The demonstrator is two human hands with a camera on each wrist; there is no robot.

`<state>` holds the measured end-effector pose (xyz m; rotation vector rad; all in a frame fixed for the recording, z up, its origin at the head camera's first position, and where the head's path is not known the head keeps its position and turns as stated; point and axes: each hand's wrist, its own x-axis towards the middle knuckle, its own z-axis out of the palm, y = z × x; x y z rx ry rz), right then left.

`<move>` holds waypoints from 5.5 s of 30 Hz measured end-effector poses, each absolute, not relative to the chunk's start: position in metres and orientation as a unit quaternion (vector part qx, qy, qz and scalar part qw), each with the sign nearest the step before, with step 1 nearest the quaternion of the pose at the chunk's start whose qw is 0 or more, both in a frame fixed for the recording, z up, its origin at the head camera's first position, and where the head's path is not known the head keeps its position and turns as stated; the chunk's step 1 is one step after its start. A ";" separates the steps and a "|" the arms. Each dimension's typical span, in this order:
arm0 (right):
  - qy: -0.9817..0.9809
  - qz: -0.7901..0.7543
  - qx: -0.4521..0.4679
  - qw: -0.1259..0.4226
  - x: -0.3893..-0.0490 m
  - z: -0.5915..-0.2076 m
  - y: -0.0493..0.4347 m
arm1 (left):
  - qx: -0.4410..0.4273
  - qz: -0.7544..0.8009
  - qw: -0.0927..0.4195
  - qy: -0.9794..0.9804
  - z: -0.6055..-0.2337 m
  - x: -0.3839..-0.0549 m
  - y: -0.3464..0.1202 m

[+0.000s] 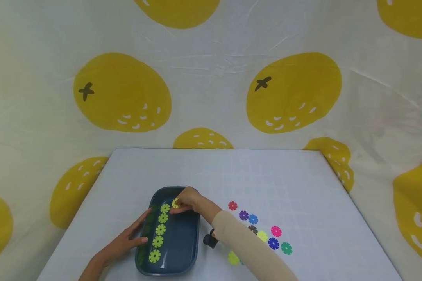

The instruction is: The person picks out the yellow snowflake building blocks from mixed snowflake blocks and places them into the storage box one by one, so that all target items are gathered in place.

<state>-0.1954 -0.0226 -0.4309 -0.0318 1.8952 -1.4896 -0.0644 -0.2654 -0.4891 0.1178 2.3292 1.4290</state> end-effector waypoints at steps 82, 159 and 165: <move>0.844 -0.476 0.093 0.229 -0.185 -0.430 -0.052 | 0.035 0.502 0.182 0.845 -0.489 -0.061 -0.263; 0.918 -0.251 -0.260 0.161 -0.140 -0.492 0.268 | 0.017 0.471 0.245 0.847 -0.484 -0.069 -0.264; 0.919 -0.270 -0.232 0.171 -0.136 -0.491 0.263 | 0.011 0.472 0.254 0.844 -0.484 -0.069 -0.265</move>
